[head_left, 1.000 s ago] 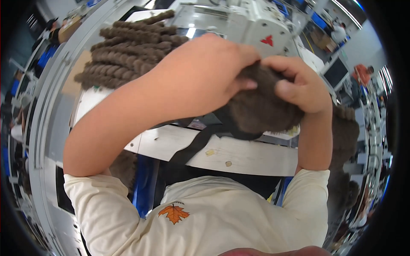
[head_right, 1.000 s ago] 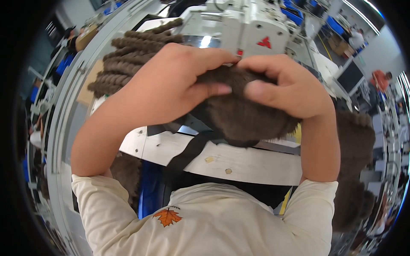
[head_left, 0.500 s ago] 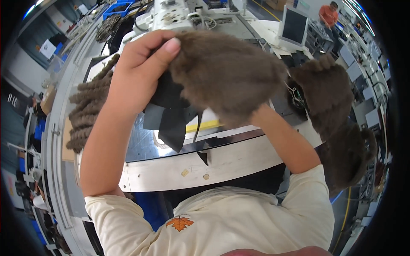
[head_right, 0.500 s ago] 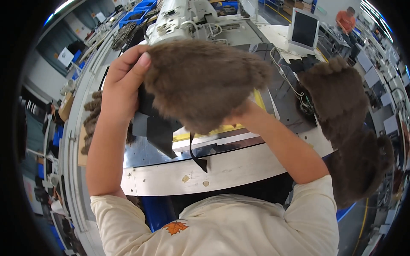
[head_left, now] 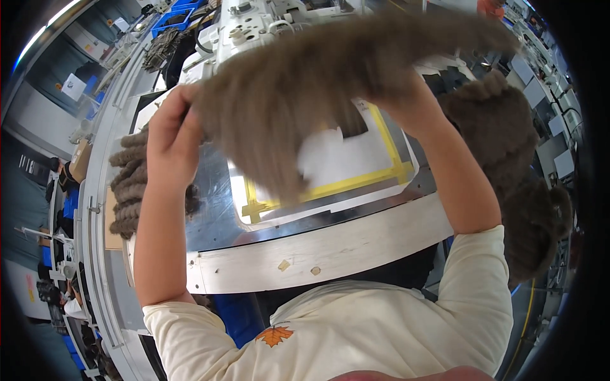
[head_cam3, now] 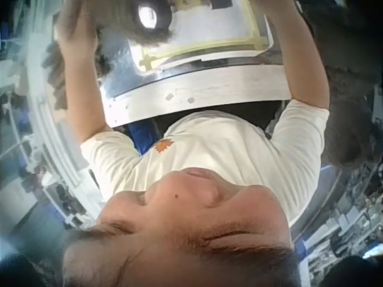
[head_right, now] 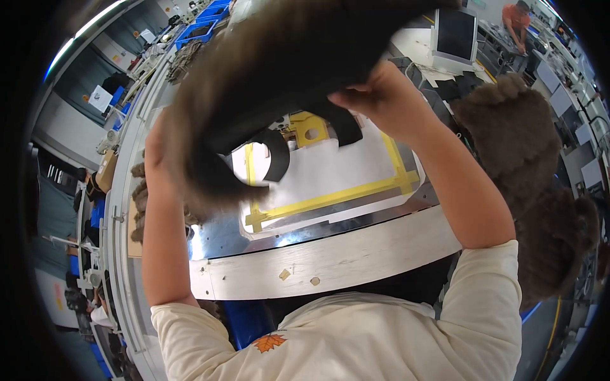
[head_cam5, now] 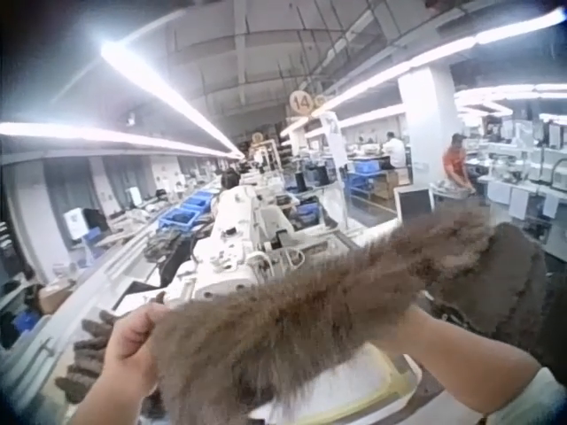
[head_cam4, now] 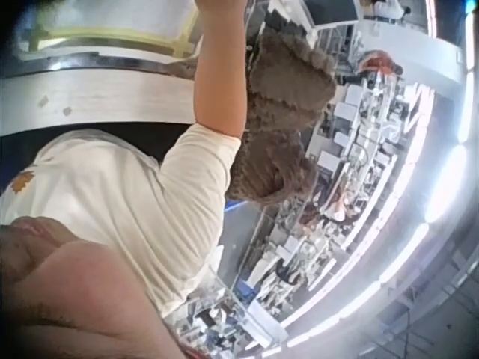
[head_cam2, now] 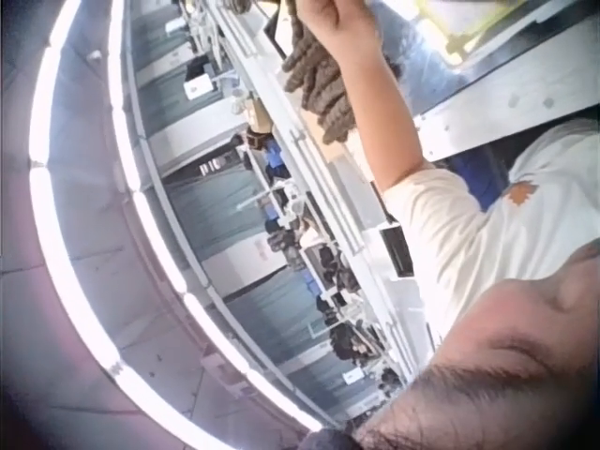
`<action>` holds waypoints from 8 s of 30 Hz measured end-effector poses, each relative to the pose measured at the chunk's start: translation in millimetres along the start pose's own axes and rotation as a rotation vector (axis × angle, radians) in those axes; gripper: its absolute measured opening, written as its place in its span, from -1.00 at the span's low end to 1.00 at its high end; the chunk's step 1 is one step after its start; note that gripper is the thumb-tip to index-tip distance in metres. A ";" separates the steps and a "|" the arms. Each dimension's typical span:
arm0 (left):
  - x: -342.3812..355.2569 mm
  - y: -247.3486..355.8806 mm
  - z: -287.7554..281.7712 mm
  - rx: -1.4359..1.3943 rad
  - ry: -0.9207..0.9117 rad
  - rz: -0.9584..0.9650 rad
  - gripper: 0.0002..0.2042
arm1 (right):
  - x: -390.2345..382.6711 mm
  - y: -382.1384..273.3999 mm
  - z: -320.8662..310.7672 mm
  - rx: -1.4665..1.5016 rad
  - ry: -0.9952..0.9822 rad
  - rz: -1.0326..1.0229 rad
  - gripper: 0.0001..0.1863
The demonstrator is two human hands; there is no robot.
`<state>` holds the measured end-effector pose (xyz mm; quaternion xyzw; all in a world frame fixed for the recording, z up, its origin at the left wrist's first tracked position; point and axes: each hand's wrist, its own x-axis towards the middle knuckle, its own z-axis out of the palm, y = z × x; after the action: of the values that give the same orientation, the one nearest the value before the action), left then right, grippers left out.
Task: Sewing braided fur components onto a fur panel using an industrial sewing machine.
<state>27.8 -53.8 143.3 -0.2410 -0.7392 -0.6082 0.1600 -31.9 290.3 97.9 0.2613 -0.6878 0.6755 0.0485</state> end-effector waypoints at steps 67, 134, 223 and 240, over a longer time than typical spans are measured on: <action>8.5 -211.8 43.5 0.426 0.195 -0.609 -0.70 | 37.2 151.0 -40.1 -0.771 -0.029 0.489 -0.60; -99.1 -123.1 74.4 1.053 -0.240 -0.221 -0.55 | -105.5 52.0 0.9 0.241 0.322 0.809 -0.54; -42.9 -153.5 55.5 1.110 -0.423 -0.229 -0.54 | -5.5 94.2 14.4 -1.035 -0.224 0.477 -0.38; -46.6 -159.3 58.1 1.039 -0.320 -0.127 -0.76 | -15.2 102.3 9.5 -1.101 -0.299 0.269 -0.49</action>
<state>-17.9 -27.7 -24.5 -0.1746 -0.9706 -0.1270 0.1065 -59.6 280.7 -1.7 0.2006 -0.9639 0.1749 -0.0067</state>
